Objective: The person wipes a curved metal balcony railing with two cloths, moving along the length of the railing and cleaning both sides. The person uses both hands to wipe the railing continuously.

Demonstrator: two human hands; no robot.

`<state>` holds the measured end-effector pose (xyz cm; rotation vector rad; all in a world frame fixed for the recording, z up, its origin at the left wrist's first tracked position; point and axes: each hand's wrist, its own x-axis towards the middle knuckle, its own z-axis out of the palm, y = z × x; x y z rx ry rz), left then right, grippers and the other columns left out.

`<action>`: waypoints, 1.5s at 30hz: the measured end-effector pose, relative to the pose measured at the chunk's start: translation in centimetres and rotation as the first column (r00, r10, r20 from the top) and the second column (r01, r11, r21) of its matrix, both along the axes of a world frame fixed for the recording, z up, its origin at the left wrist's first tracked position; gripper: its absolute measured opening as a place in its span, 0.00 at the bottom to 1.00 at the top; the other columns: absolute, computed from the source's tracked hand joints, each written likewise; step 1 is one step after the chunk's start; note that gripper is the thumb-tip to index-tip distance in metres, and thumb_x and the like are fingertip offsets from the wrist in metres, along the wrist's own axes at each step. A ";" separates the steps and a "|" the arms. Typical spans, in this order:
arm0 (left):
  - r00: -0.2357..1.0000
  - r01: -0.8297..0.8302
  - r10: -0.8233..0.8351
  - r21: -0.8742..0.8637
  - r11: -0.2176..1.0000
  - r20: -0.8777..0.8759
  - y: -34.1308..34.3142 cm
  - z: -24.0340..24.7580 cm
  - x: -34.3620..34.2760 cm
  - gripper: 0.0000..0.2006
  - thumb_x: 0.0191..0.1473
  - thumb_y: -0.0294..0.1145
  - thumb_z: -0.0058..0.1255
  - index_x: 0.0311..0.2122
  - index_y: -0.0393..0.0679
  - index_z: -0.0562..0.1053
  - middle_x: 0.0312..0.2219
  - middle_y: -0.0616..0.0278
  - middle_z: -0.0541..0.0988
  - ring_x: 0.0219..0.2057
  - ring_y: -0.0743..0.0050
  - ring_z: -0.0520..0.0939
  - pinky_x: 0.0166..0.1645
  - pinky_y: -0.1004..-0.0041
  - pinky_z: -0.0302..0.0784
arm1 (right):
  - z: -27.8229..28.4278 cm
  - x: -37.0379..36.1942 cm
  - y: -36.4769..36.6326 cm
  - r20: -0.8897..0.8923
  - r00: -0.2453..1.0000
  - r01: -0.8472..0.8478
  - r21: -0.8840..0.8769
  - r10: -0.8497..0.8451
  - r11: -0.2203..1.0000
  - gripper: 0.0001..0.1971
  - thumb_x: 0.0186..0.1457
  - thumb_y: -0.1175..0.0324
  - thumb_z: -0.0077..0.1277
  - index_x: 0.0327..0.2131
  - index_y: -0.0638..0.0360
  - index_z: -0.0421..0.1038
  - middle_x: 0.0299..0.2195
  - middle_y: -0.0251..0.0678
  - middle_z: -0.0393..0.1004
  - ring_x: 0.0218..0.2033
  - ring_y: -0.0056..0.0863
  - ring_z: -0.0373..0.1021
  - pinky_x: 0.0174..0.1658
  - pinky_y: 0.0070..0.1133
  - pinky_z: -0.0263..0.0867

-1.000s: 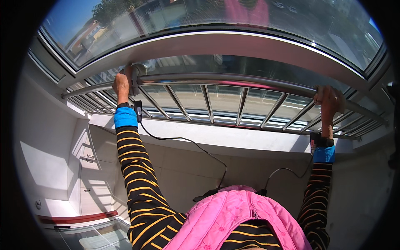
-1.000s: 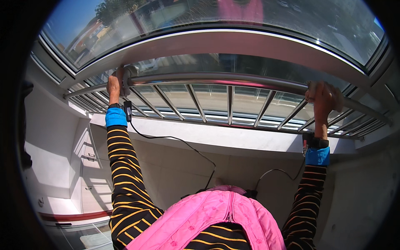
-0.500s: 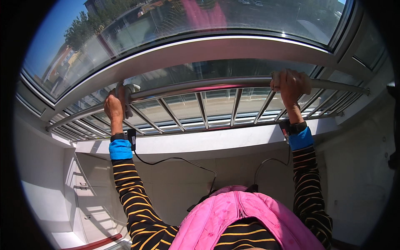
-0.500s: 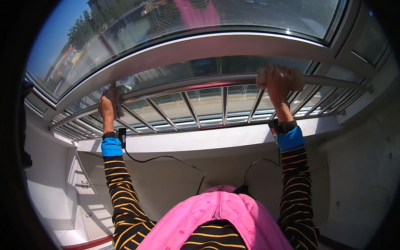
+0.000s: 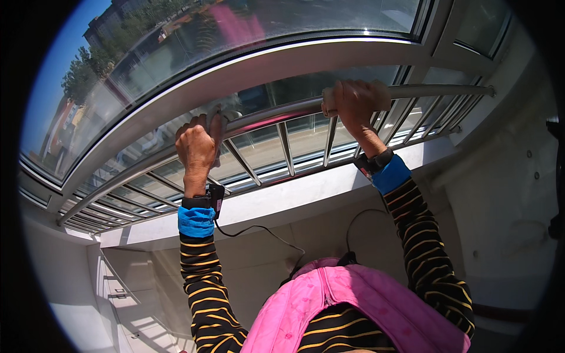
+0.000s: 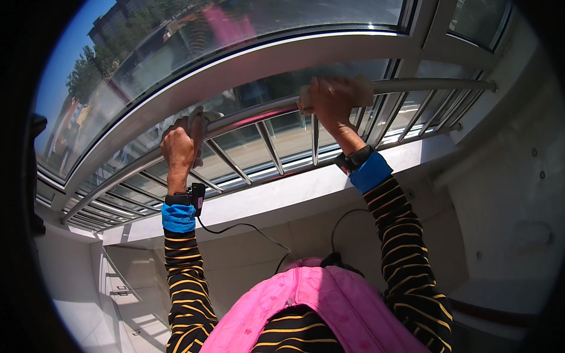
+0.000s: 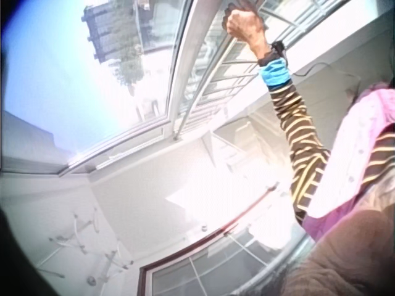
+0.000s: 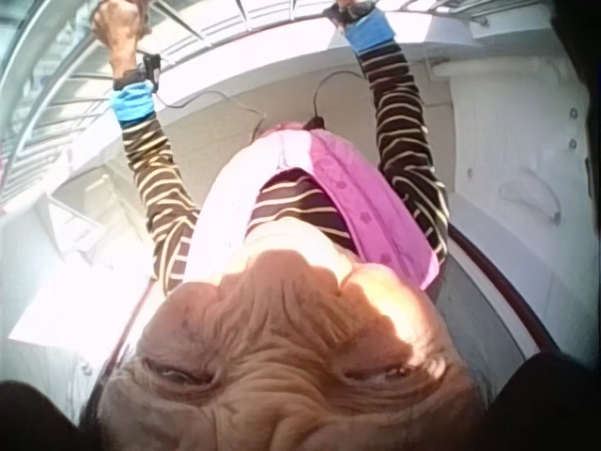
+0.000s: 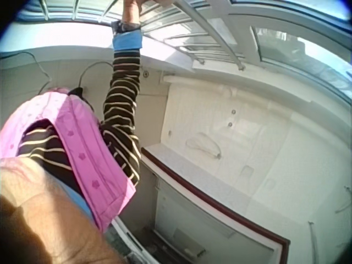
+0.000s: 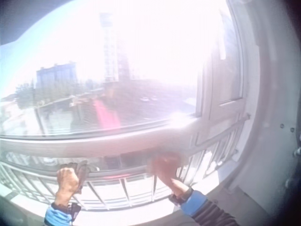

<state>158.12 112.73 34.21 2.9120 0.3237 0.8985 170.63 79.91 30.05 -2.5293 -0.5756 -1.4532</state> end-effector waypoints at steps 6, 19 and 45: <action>0.990 0.140 -0.143 0.143 0.980 0.008 -8.4 0.1 2.8 0.29 0.62 0.61 0.38 0.32 0.44 0.80 0.28 0.56 0.81 0.31 0.58 0.82 0.42 0.60 0.75 | 0.1 0.0 0.0 0.032 0.999 -0.031 0.047 0.030 0.998 0.06 0.53 0.65 0.48 0.25 0.51 0.72 0.25 0.32 0.77 0.32 0.35 0.73 0.43 0.34 0.61; 0.866 0.400 -0.434 0.176 0.899 0.248 -17.4 -3.2 5.5 0.26 0.56 0.52 0.50 0.51 0.41 0.71 0.43 0.55 0.75 0.47 0.58 0.73 0.57 0.57 0.63 | 0.4 -0.1 -0.1 0.111 0.988 -0.112 0.041 0.107 0.993 0.09 0.58 0.65 0.49 0.28 0.55 0.76 0.28 0.33 0.79 0.34 0.33 0.74 0.44 0.31 0.62; 0.893 -0.414 0.423 -0.089 0.906 0.152 15.9 -1.9 -5.7 0.21 0.62 0.51 0.44 0.37 0.41 0.76 0.39 0.53 0.81 0.44 0.47 0.80 0.49 0.41 0.65 | -0.2 0.4 -0.7 0.064 0.994 -0.090 -0.016 0.090 0.996 0.12 0.61 0.68 0.44 0.24 0.56 0.72 0.28 0.36 0.78 0.33 0.35 0.72 0.44 0.31 0.63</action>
